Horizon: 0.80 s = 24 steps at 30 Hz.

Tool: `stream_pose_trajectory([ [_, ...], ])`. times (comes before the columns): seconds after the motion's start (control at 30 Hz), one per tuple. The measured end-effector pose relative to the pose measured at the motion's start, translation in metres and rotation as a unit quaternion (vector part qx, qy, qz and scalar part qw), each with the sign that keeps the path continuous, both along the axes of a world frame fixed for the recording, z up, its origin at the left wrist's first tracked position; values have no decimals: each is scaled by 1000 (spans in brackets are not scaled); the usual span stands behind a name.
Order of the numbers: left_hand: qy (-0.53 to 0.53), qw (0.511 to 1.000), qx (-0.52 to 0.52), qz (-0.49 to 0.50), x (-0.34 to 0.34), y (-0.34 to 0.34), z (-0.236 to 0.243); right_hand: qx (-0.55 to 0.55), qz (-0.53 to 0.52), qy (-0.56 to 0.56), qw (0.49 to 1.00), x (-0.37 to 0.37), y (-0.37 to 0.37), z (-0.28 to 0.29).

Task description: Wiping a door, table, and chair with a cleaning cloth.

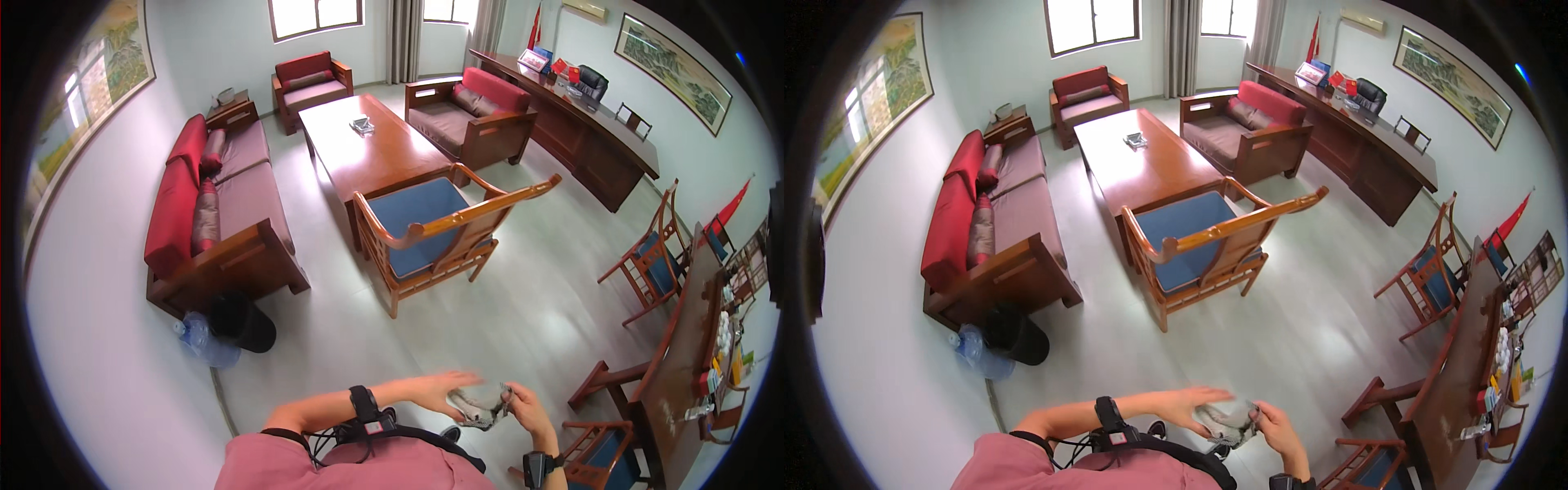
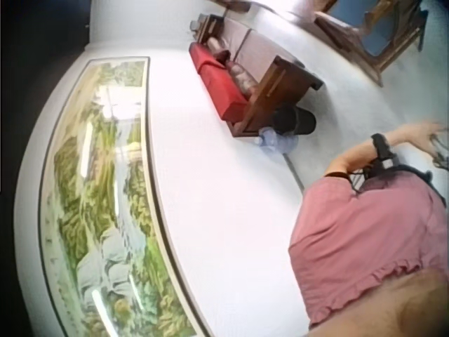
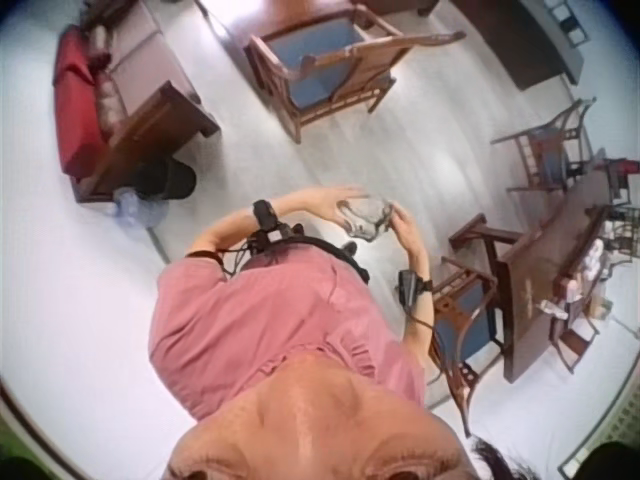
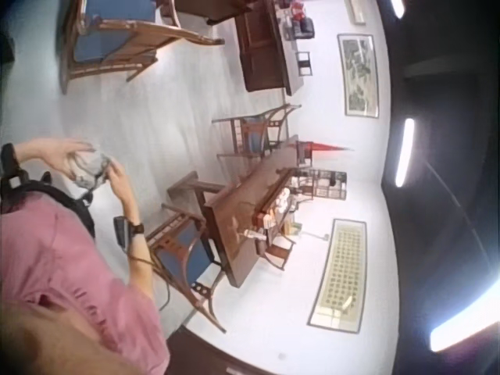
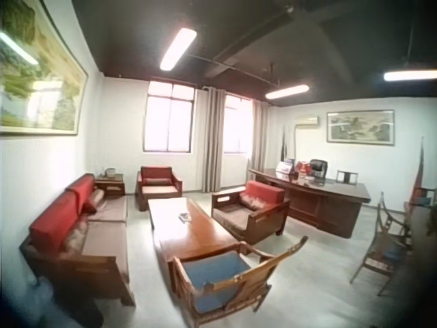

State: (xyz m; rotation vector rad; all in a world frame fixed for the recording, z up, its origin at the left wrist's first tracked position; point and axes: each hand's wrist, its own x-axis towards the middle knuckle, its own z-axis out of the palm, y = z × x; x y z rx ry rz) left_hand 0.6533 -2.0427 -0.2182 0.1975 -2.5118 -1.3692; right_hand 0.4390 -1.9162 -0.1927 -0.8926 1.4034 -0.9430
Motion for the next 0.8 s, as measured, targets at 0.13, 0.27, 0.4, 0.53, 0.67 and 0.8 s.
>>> stream_pose_trajectory([
  [0.13,-213,958,162,-99,21,-21,18,-12,-16,-47,999,28,-50,1],
  [0.27,-113,948,275,115,51,-30,6,-74,-111,36,990,41,-74,-29],
  [0.4,36,960,104,256,67,-52,-18,-6,-129,-22,991,64,-92,-28],
  [0.53,47,982,1,185,56,-68,12,23,-185,-162,969,99,-123,-34],
  [0.67,-71,997,7,-27,44,-96,21,91,-195,-284,934,77,-157,-48],
  [0.8,26,980,-42,195,37,-158,21,-119,-342,-153,919,40,-230,-15],
])
